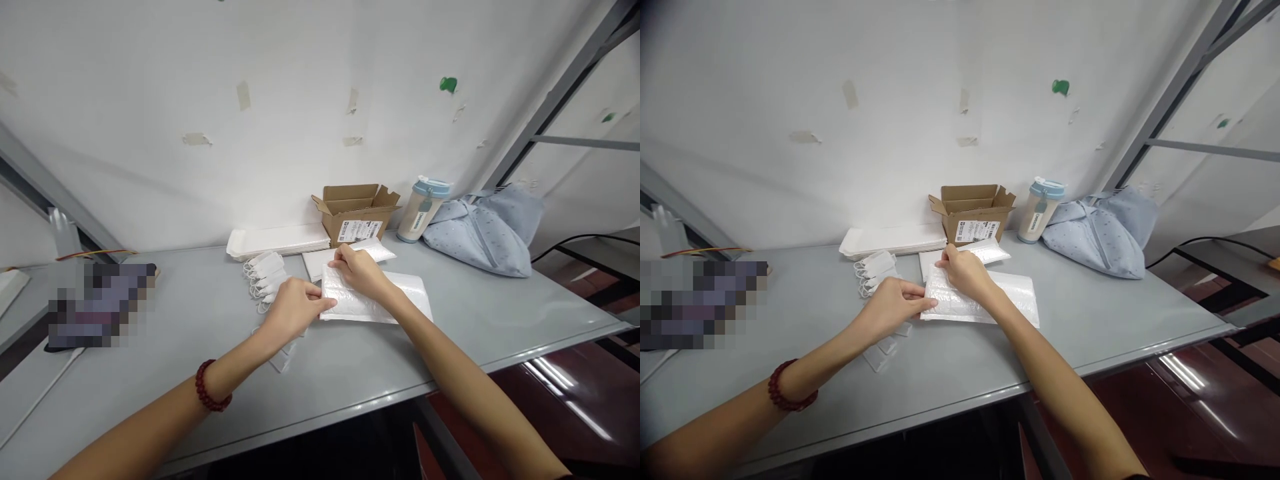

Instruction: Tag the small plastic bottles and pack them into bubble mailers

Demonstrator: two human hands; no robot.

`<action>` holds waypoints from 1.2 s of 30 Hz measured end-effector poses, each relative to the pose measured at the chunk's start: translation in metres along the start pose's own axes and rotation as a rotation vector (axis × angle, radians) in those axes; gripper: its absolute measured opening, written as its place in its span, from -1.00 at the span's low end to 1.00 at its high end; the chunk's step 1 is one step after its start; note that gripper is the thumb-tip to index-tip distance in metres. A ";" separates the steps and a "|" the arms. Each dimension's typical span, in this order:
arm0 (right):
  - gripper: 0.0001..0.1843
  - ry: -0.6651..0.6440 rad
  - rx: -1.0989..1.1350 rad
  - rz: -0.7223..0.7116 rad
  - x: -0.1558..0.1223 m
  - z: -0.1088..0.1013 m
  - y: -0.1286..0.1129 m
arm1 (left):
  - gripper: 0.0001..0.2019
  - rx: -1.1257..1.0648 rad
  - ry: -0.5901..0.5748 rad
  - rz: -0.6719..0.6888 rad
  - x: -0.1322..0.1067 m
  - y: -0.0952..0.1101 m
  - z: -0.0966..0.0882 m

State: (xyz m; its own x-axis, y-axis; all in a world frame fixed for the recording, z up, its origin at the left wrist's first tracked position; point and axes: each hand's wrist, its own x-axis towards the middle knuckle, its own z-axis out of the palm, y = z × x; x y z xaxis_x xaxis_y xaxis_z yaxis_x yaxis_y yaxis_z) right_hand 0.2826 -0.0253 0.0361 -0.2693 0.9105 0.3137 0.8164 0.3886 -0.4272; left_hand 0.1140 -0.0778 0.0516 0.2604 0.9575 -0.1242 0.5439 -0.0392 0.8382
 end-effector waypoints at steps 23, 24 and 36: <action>-0.86 -0.201 0.543 0.005 -0.003 -0.009 -0.004 | -0.80 -0.228 -0.246 -0.022 0.001 -0.015 0.008; -0.87 -0.204 0.563 0.024 -0.003 -0.009 -0.004 | -0.84 -0.277 -0.311 -0.032 -0.001 -0.014 0.006; -0.92 -0.137 0.222 -0.101 0.000 0.010 0.000 | -0.88 0.513 -0.299 0.435 -0.023 -0.015 0.011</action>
State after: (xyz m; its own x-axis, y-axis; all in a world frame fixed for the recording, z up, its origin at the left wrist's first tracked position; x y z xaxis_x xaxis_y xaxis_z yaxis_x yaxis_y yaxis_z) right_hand 0.2775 -0.0241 0.0280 -0.4226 0.8704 0.2525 0.6540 0.4858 -0.5799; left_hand 0.1087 -0.1023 0.0366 0.7045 0.7087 -0.0378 0.6275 -0.5972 0.4996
